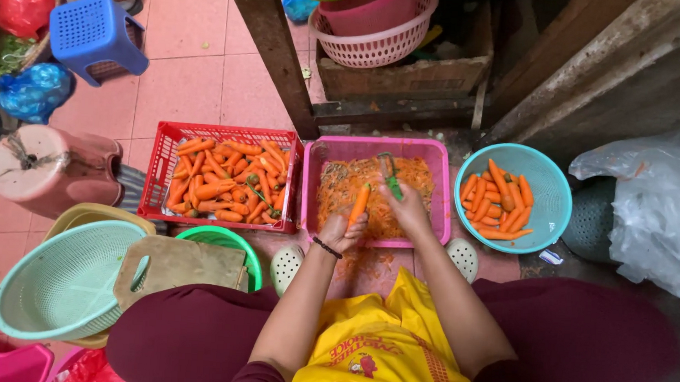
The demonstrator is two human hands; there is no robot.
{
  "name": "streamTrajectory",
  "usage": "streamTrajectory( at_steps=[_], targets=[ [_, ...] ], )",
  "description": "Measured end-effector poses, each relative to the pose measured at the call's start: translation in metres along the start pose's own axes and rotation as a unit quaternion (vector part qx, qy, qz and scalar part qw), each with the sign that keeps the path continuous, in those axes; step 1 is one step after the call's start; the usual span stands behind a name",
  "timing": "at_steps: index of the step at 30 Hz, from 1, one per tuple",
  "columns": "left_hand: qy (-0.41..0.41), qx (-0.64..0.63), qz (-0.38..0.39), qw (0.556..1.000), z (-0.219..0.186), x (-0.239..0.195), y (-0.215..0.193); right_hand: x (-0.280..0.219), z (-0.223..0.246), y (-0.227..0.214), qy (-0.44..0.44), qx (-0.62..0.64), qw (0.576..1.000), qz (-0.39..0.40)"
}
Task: The recorder is peeling carrots with a hand peeler and placing the peeled carrots into a blue bowl while the peels go into a pink tray.
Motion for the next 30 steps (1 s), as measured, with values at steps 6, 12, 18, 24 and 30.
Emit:
streamTrajectory(
  at_steps=[6, 12, 18, 24, 30],
  targets=[
    [-0.054, 0.001, 0.046, 0.997, -0.002, -0.015, 0.022, 0.032, -0.071, 0.009, 0.075, 0.141, 0.987, 0.011],
    [-0.064, -0.022, 0.049, 0.997, 0.004, 0.006, -0.019, 0.061, -0.124, -0.011, -0.016, -0.314, 0.948, 0.053],
    [-0.056, -0.019, 0.026, 0.998, 0.01, 0.009, -0.022, 0.03, -0.067, -0.007, 0.087, 0.025, 0.995, 0.045],
    [-0.031, 0.092, -0.024, 0.995, 0.018, 0.015, 0.005, 0.026, -0.061, 0.009, 0.105, 0.204, 0.969, 0.09],
    [0.025, 0.241, -0.043, 0.969, 0.039, 0.059, -0.043, 0.061, -0.096, -0.07, 0.135, 0.118, 0.968, -0.174]
  ],
)
Point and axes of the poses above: each hand's wrist, its own x-axis towards the middle knuckle, its own y-axis out of the palm, z = x × y, the point moved 3 cm from there along x, towards the middle knuckle, and after that the axes turned 2 degrees about -x, right-handed, at the moved point
